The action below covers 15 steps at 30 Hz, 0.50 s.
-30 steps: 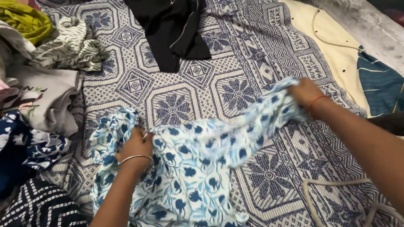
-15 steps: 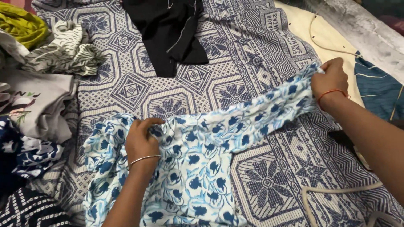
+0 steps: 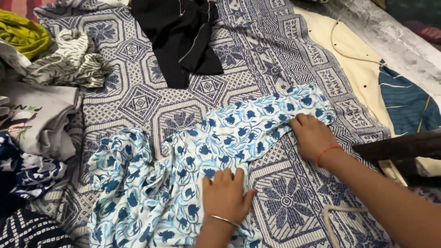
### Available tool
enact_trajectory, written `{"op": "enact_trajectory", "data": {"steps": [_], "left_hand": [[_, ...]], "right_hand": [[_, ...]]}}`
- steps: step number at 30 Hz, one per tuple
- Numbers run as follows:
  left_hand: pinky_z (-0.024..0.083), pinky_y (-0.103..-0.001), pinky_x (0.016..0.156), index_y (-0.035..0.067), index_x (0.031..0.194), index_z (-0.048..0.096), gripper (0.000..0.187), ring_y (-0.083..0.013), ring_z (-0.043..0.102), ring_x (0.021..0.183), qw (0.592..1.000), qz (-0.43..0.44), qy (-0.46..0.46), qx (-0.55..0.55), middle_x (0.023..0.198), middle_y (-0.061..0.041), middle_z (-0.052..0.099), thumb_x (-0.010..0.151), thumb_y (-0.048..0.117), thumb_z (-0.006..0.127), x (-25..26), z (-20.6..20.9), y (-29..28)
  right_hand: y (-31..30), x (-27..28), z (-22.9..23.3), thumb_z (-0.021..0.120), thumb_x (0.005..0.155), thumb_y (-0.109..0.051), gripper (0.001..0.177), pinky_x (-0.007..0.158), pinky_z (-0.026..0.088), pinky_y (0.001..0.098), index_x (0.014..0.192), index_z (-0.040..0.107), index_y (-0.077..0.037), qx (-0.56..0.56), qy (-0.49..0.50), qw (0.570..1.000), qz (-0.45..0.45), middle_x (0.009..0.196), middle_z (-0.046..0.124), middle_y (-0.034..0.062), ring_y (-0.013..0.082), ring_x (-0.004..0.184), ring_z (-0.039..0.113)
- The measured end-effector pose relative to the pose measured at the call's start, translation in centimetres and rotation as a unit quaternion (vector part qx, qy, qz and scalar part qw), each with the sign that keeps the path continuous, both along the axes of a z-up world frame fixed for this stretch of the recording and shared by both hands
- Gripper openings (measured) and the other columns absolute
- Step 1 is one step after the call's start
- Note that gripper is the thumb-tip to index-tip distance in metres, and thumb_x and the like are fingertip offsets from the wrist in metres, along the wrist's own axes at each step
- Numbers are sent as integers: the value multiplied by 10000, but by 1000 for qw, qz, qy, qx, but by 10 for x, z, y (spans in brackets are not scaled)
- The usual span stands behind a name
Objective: Ironing a variety of clothes including shirts and pants on a flat surface.
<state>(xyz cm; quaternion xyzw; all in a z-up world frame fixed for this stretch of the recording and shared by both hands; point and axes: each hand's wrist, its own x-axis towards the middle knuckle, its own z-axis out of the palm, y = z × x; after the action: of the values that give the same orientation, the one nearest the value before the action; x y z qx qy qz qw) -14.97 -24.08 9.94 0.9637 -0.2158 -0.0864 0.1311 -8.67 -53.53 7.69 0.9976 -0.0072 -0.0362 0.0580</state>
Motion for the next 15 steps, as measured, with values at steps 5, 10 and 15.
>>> {"op": "enact_trajectory", "data": {"steps": [5, 10, 15], "left_hand": [[505, -505, 828, 116, 1084, 638, 226, -319, 684, 922, 999, 16, -44, -28, 954, -87, 682, 878, 206, 616, -4, -40, -5], [534, -501, 814, 178, 990, 693, 184, -368, 695, 949, 979, -15, 197, 40, 1006, -142, 727, 841, 267, 632, 11, 4, 20], [546, -475, 806, 174, 929, 725, 222, -357, 698, 915, 960, -78, 265, 50, 926, -121, 738, 744, 268, 647, 12, 16, 36]], "right_hand": [[-2, -13, 6, 680, 741, -105, 490, 872, 507, 497, 1226, 614, -127, -54, -194, 978, 61, 1254, 627, 147, 338, 1153, 598], [-31, -3, -16, 615, 927, -161, 315, 940, 539, 456, 1240, 643, -145, -99, 11, 991, -84, 1260, 661, 84, 301, 1219, 612], [8, 3, 48, 590, 976, -242, 318, 1049, 459, 551, 1271, 687, -173, -189, 218, 945, -153, 1391, 631, 56, 292, 1327, 569]]}}
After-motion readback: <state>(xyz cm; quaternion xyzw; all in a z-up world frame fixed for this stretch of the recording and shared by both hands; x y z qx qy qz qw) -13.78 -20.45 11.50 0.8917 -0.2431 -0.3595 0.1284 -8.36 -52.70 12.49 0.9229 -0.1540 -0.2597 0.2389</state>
